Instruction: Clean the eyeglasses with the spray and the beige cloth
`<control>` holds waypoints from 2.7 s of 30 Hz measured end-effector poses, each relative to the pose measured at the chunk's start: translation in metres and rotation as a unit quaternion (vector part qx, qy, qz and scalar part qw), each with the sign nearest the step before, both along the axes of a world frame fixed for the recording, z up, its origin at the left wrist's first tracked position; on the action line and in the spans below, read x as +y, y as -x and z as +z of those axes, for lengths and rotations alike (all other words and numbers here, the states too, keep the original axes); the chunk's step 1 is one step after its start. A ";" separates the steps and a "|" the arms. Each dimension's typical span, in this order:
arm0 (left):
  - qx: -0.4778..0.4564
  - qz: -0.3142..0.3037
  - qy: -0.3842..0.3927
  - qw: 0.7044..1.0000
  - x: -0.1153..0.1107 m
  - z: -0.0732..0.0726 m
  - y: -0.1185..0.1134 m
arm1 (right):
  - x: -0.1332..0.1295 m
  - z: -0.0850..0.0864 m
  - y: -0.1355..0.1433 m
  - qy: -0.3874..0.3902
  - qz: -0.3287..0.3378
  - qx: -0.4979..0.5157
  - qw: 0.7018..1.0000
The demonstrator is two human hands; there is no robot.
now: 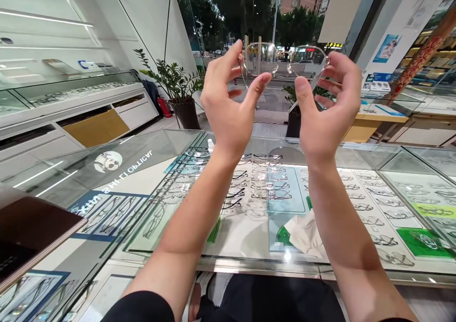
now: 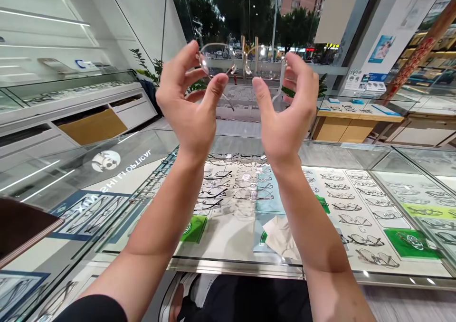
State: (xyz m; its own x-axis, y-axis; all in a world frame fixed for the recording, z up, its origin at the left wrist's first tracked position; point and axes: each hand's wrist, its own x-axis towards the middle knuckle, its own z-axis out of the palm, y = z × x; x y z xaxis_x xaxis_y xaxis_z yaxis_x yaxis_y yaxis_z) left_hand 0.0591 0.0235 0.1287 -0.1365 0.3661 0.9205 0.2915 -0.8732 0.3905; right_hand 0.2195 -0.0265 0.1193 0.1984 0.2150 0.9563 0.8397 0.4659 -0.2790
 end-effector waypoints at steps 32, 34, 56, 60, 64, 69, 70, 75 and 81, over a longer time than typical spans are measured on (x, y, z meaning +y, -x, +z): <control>0.011 -0.009 -0.061 0.998 0.019 -0.011 -0.004 | -0.003 0.001 0.006 -0.071 0.065 0.068 0.993; 0.011 -0.001 -0.069 0.998 0.022 -0.013 -0.005 | -0.003 0.002 0.007 -0.082 0.069 0.067 0.992; 0.010 0.079 0.012 0.997 0.010 -0.014 0.000 | 0.021 -0.012 -0.008 0.043 0.033 0.084 0.995; 0.007 0.082 0.024 0.996 0.006 -0.012 0.002 | 0.018 -0.009 -0.007 0.073 0.054 0.114 0.989; 0.000 0.086 0.024 0.996 0.004 -0.011 0.002 | 0.017 -0.008 -0.006 0.096 0.071 0.143 0.983; -0.006 0.113 -0.019 0.993 0.000 -0.010 0.002 | 0.018 -0.011 -0.006 0.133 0.100 0.167 0.972; -0.005 0.117 -0.025 0.993 0.000 -0.010 0.002 | 0.018 -0.011 -0.006 0.137 0.106 0.169 0.970; -0.009 0.089 -0.006 0.996 0.003 -0.011 0.003 | 0.015 -0.008 -0.004 0.118 0.092 0.162 0.975; -0.016 0.049 0.047 0.998 0.008 -0.013 0.002 | 0.011 -0.006 -0.002 0.074 0.070 0.139 0.985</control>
State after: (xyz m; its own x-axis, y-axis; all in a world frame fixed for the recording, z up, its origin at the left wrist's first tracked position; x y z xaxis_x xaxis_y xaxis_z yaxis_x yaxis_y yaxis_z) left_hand 0.0570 0.0319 0.1161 -0.2039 0.4341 0.8775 0.3601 -0.8002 0.4795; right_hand 0.2218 -0.0155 0.1137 0.4076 0.3916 0.8249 0.6515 0.5083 -0.5632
